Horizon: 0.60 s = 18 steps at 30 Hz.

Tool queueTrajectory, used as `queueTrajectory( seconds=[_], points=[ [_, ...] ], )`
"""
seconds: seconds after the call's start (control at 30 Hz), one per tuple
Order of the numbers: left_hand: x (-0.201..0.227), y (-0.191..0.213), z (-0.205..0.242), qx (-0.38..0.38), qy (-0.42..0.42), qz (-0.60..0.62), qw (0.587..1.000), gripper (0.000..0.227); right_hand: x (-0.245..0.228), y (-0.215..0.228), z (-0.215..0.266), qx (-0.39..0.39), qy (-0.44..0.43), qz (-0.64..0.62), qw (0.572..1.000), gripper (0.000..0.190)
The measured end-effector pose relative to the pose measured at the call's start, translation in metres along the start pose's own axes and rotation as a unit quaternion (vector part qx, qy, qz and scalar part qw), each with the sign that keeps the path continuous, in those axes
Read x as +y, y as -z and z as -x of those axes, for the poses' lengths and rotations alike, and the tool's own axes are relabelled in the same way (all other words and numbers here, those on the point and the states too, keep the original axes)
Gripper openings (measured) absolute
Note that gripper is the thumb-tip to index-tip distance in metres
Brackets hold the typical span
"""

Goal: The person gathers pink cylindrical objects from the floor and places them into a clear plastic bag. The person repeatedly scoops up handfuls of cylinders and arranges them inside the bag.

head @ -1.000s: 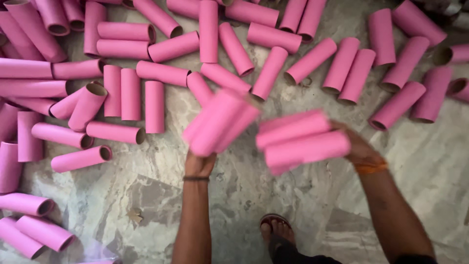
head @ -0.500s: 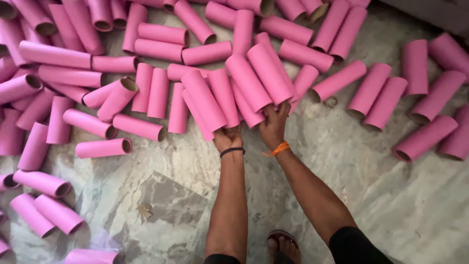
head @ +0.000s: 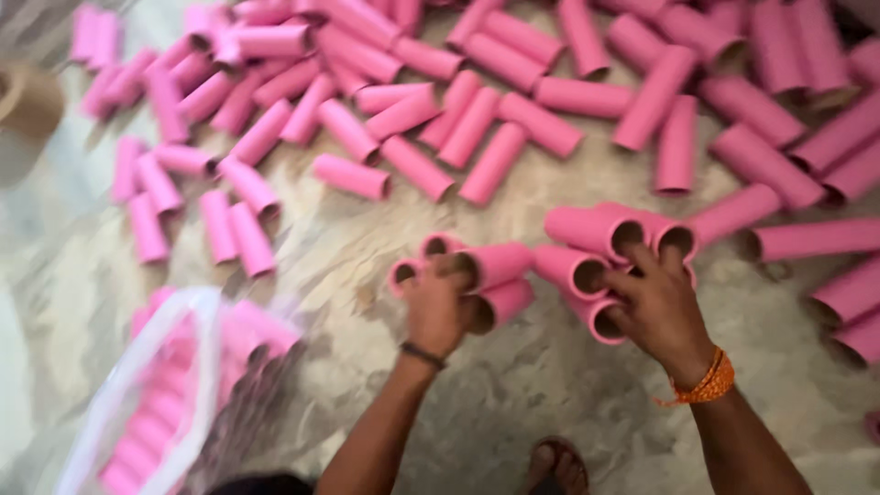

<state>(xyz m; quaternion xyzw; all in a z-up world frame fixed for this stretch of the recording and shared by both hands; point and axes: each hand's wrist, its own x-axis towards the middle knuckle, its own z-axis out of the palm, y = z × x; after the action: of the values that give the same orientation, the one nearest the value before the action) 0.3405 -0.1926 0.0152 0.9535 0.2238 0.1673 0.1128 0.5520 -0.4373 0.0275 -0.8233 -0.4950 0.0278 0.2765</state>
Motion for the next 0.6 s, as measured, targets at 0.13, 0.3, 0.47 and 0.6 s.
queueTrajectory(
  seconds=[0.13,0.3,0.47,0.6],
  points=[
    [0.026,-0.027,0.016,-0.204,0.082,-0.024,0.975,0.025,-0.036,-0.044,-0.015,-0.139,-0.003,0.069,0.988,0.046],
    [0.018,-0.022,0.015,-0.27,0.064,-0.028,0.96,0.02,-0.025,-0.076,-0.028,-0.258,0.006,0.137,0.956,0.049],
    [-0.044,0.09,0.025,-0.299,0.084,0.061,0.948,0.034,-0.046,-0.058,-0.051,-0.241,0.077,0.057,0.966,0.051],
    [-0.106,0.224,0.101,-0.135,0.091,0.137,0.977,0.024,-0.136,-0.03,-0.097,-0.256,0.149,-0.052,0.954,0.059]
  ],
)
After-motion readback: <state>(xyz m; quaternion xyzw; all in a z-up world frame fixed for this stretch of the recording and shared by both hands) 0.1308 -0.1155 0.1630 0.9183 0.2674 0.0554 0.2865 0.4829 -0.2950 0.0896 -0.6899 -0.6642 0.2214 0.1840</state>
